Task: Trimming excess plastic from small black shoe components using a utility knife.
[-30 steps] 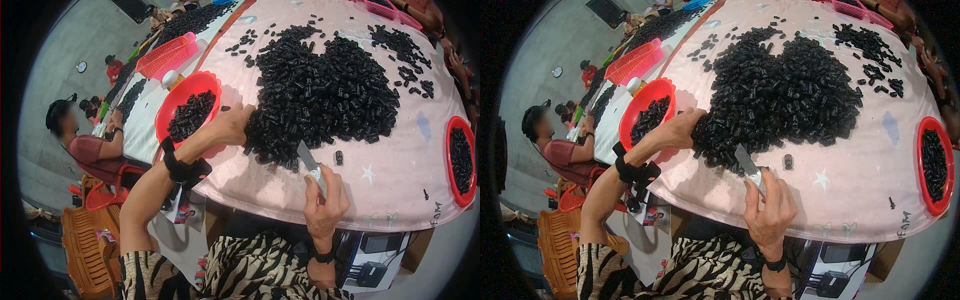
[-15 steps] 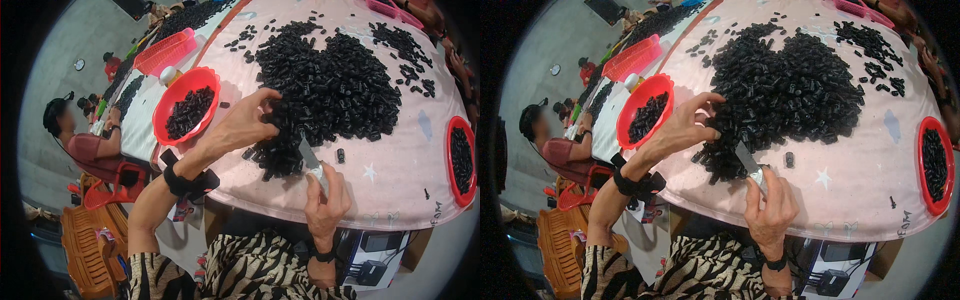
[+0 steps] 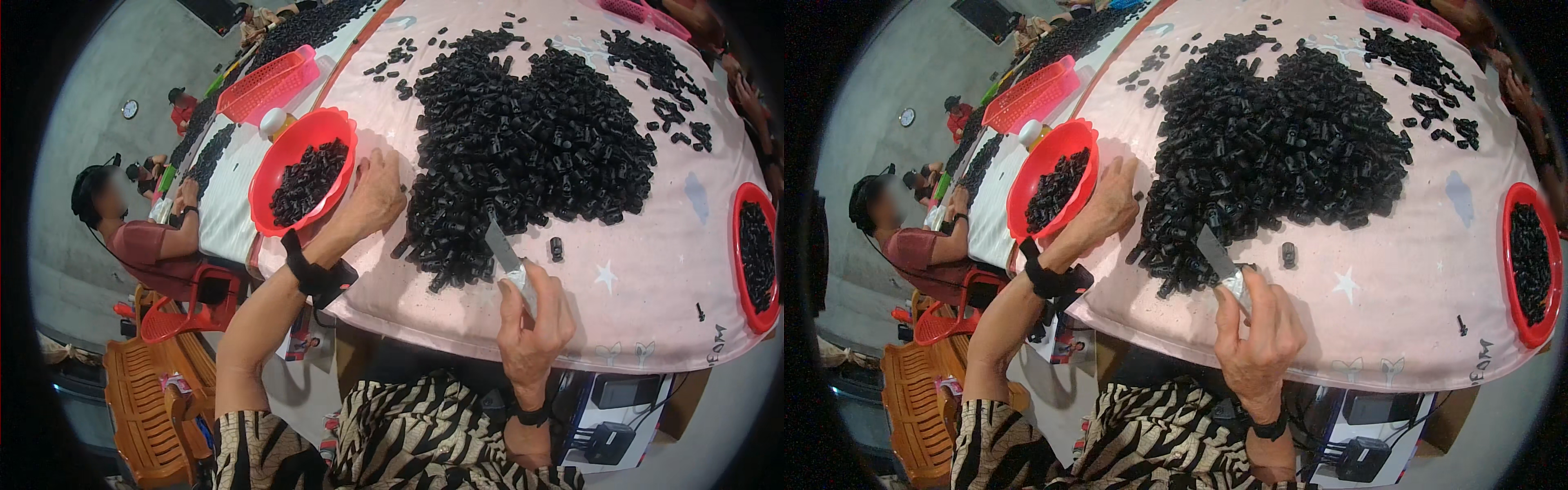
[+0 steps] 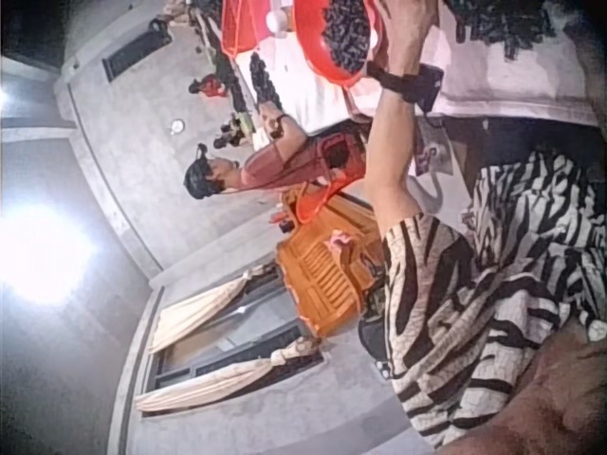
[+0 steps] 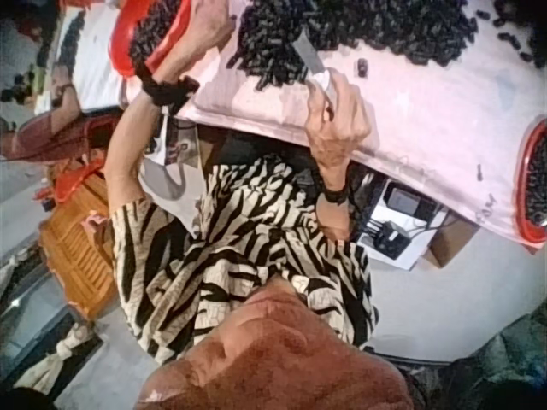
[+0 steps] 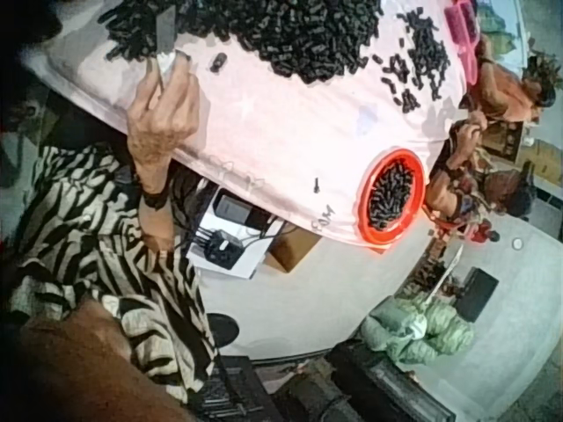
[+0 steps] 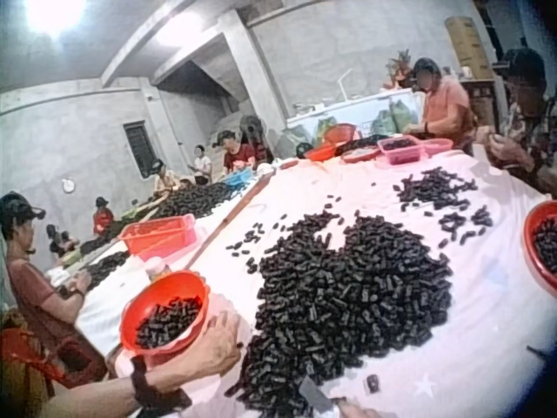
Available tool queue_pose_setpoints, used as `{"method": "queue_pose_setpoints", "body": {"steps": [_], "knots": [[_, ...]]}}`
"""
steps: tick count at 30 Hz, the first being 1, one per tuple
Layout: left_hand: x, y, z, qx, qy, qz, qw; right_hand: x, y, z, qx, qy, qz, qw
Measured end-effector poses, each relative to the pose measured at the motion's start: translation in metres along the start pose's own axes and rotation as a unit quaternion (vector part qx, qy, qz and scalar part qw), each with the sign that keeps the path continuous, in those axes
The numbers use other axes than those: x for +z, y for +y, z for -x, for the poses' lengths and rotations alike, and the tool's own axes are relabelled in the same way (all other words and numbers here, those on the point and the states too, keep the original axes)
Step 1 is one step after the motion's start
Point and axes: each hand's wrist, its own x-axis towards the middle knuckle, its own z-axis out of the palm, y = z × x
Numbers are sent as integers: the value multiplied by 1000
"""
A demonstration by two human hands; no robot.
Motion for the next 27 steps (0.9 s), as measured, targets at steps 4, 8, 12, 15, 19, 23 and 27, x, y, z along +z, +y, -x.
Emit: {"method": "queue_pose_setpoints", "body": {"steps": [4,8,12,15,19,23,27], "knots": [[6,-7,-4,-43,60,29,997,0,2,1,-15,5,7,1000],[3,-7,-7,-39,23,-59,997,0,0,1,-7,5,7,1000],[-11,6,14,30,9,-91,995,3,2,1,-4,6,-4,1000],[-27,25,20,42,61,104,992,1,2,0,-14,13,2,1000],[-40,22,28,-21,-5,-34,999,0,1,0,-4,1,6,1000],[-23,19,40,-2,-21,-60,998,2,3,2,-9,9,5,1000],[-19,21,50,12,13,-58,998,0,0,2,-9,-1,8,1000]]}}
